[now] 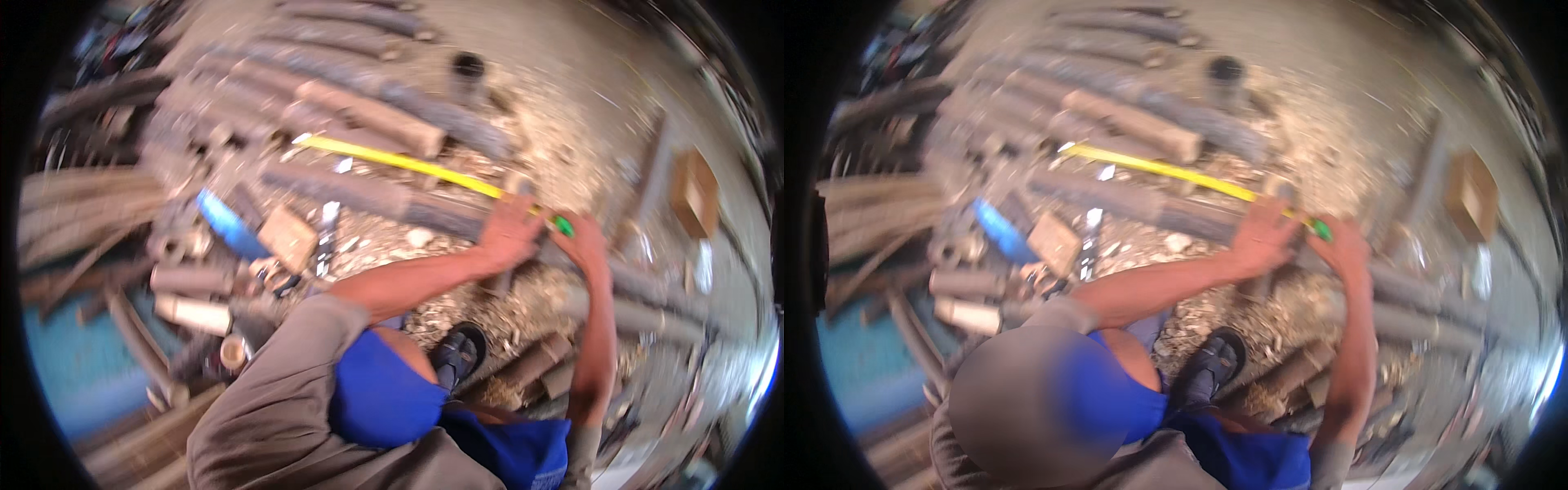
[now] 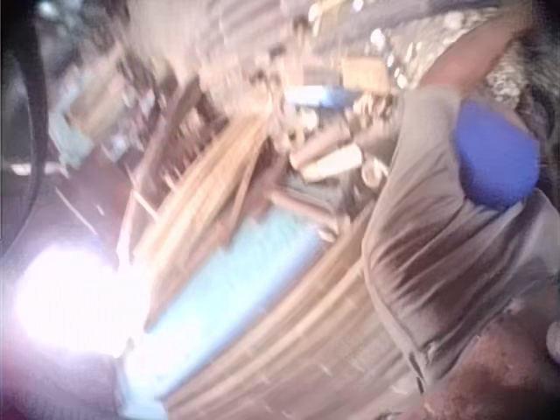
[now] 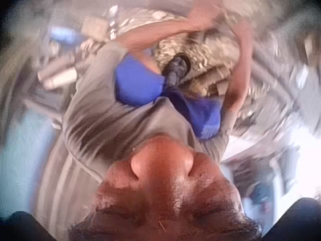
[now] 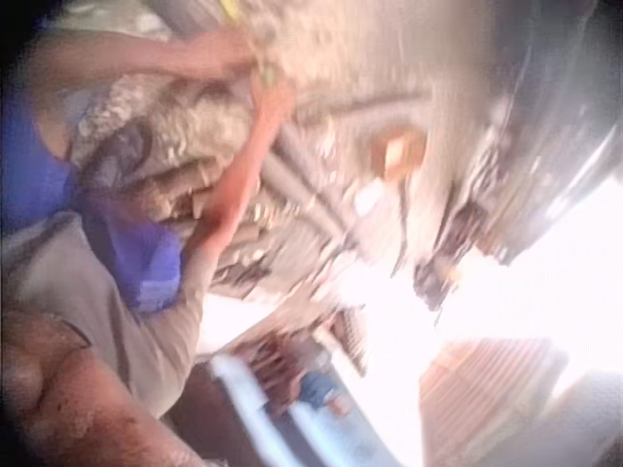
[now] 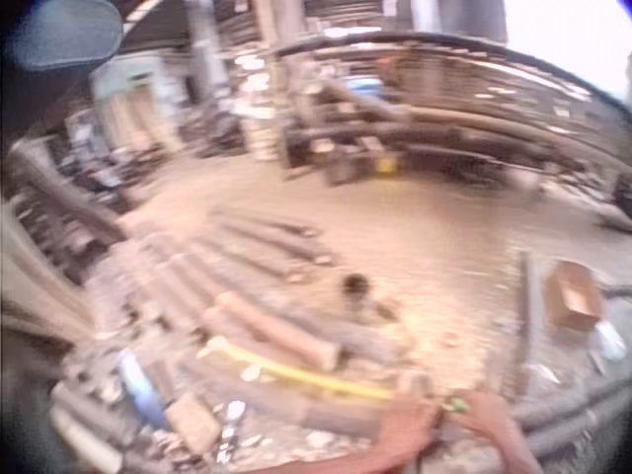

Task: The person measures bamboo poles with a tape measure and cuts them with a hand saw. They repeatedly measure, mark, and saw through the poles, then place the cut pieces aside.

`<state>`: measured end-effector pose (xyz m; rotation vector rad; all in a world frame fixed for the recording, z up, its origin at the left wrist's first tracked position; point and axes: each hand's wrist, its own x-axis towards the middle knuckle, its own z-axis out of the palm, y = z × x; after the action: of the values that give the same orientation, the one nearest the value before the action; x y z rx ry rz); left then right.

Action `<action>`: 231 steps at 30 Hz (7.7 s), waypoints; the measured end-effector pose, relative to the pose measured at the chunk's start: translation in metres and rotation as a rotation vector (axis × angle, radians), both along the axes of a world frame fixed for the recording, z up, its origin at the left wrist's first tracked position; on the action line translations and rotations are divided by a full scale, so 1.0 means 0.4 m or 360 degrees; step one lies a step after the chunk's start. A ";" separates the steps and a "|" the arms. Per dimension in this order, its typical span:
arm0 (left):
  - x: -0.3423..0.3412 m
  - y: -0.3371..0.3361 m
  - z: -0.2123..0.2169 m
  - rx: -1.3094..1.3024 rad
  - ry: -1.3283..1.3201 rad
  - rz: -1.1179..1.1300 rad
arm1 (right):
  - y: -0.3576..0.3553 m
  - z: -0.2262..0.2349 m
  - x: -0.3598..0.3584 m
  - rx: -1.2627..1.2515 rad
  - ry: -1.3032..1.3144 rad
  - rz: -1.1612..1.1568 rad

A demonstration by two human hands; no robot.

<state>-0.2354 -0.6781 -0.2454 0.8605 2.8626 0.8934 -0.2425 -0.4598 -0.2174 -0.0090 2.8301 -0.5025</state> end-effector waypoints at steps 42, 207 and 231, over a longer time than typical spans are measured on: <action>-0.127 -0.320 -0.017 -0.0783 -0.0755 -0.0191 | -0.057 -0.009 0.550 0.0234 -0.0444 -0.0201; 0.056 0.087 -0.037 -0.0641 -0.0197 -0.0351 | -0.204 0.061 0.556 -0.1233 0.0838 -0.1214; 0.027 0.057 -0.040 -0.0669 -0.0218 -0.0378 | -0.281 0.069 0.878 -0.1006 0.0702 -0.1165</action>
<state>-0.2248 -0.6554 -0.2613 1.0076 2.6091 0.2966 0.1089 -0.5723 -0.1898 0.9110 2.8525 -1.7059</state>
